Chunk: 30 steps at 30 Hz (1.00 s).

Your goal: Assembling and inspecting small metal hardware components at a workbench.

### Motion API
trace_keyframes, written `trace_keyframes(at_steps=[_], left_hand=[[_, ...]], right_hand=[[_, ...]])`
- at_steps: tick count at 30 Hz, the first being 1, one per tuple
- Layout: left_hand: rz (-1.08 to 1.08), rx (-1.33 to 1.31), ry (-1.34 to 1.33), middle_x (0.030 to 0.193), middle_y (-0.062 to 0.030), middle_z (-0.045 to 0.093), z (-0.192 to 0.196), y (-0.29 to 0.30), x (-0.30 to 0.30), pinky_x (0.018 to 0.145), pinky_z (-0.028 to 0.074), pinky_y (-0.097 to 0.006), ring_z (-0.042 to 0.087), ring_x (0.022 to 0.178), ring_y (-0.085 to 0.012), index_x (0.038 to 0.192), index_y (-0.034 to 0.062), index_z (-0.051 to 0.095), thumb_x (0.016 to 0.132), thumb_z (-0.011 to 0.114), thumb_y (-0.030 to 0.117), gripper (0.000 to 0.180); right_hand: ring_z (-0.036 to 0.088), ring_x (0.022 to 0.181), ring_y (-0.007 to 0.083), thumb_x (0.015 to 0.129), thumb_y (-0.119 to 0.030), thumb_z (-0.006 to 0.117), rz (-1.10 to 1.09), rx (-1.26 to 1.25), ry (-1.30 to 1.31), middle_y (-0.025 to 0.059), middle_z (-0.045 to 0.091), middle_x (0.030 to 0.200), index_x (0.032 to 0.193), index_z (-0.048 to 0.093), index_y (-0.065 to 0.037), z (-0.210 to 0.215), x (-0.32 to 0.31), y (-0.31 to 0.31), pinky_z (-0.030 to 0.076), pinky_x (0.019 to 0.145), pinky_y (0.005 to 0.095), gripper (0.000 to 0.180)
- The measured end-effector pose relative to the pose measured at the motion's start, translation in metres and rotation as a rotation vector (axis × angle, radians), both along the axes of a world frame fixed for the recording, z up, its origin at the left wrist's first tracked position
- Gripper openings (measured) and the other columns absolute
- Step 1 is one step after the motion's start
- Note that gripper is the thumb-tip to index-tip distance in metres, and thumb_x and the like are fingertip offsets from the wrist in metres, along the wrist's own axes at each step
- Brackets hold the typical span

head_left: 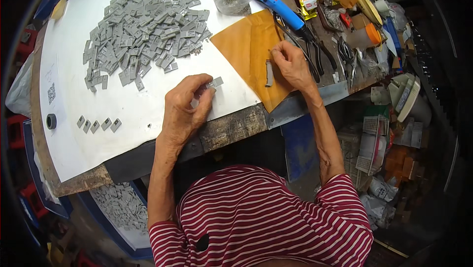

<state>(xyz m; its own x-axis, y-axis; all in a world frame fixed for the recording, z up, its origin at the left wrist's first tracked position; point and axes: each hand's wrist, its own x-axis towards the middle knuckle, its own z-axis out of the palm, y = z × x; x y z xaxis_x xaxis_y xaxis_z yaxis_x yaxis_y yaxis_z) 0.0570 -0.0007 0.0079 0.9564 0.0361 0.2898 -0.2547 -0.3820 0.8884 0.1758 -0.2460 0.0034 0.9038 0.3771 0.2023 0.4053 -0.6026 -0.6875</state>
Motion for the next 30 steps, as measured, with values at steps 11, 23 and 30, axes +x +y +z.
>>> trace_keyframes(at_steps=[11,23,30], left_hand=[[-0.058,-0.302,0.241,0.073,-0.0045,0.058,0.001,0.005,-0.003,0.058,0.042,-0.021,0.050,0.061,-0.0094,0.091,-0.0017,0.061,0.075,0.059,0.001,0.016],[-0.022,-0.336,0.303,0.067,-0.0001,0.052,0.002,0.007,-0.002,0.052,0.035,-0.020,0.041,0.057,-0.0053,0.086,-0.0001,0.064,0.077,0.054,0.003,0.014],[-0.085,-0.405,0.367,0.066,-0.0026,0.054,-0.003,0.008,0.000,0.054,0.038,-0.022,0.045,0.060,-0.0070,0.088,-0.0010,0.063,0.081,0.053,0.011,0.017]], right_hand=[[0.028,0.045,-0.0011,0.086,-0.012,0.052,0.054,0.795,1.087,0.0019,0.046,0.071,0.079,0.050,-0.002,0.036,-0.027,0.026,0.021,0.037,0.0133,0.013],[0.027,0.045,-0.0017,0.086,-0.010,0.050,0.142,0.740,1.278,0.0014,0.043,0.070,0.080,0.049,-0.002,0.033,-0.042,0.065,0.020,0.036,0.0122,0.010],[0.025,0.043,-0.0020,0.086,-0.011,0.051,0.184,0.723,1.371,0.0018,0.044,0.071,0.085,0.051,0.001,0.030,-0.046,0.079,0.018,0.035,0.0122,0.012]])
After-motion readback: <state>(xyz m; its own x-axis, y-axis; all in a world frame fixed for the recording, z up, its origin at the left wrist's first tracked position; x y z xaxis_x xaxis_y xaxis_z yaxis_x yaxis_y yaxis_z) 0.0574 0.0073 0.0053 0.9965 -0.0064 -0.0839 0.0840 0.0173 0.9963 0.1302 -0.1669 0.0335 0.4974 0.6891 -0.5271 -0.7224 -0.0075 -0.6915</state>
